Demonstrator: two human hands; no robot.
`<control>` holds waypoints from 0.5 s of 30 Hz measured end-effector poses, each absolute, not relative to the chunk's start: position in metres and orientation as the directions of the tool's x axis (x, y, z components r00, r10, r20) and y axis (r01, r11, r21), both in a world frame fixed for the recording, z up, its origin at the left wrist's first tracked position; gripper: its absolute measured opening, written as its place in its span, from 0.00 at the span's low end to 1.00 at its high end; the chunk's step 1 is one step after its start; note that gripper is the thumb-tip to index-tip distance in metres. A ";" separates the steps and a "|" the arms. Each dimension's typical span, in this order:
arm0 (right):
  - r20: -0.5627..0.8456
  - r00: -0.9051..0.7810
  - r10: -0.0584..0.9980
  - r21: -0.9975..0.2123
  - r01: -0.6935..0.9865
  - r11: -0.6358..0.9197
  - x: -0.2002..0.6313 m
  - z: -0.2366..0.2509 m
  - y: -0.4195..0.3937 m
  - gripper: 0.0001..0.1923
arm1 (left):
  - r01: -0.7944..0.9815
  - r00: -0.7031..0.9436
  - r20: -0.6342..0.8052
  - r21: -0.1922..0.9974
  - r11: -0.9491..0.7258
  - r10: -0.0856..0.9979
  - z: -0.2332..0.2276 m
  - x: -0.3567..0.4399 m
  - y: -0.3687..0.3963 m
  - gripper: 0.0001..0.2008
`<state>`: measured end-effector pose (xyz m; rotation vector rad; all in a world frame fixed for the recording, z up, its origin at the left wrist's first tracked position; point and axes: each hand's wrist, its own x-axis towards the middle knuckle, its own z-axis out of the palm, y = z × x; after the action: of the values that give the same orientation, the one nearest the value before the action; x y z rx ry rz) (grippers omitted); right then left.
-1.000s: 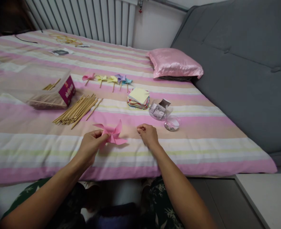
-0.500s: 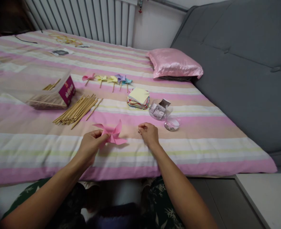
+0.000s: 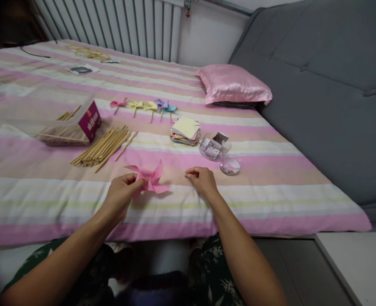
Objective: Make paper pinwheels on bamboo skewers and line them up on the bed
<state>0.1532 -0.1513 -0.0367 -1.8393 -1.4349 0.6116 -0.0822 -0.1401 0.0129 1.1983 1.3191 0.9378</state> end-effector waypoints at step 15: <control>0.037 0.202 0.979 -0.626 0.768 -0.135 0.147 -0.033 -0.149 0.09 | 0.131 0.083 -0.189 0.975 0.178 0.978 0.012 -0.082 -0.140 0.08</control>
<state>0.1465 -0.1488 -0.0329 -1.9616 -1.6201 0.5290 -0.0823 -0.1402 0.0121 1.2017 1.3084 0.9422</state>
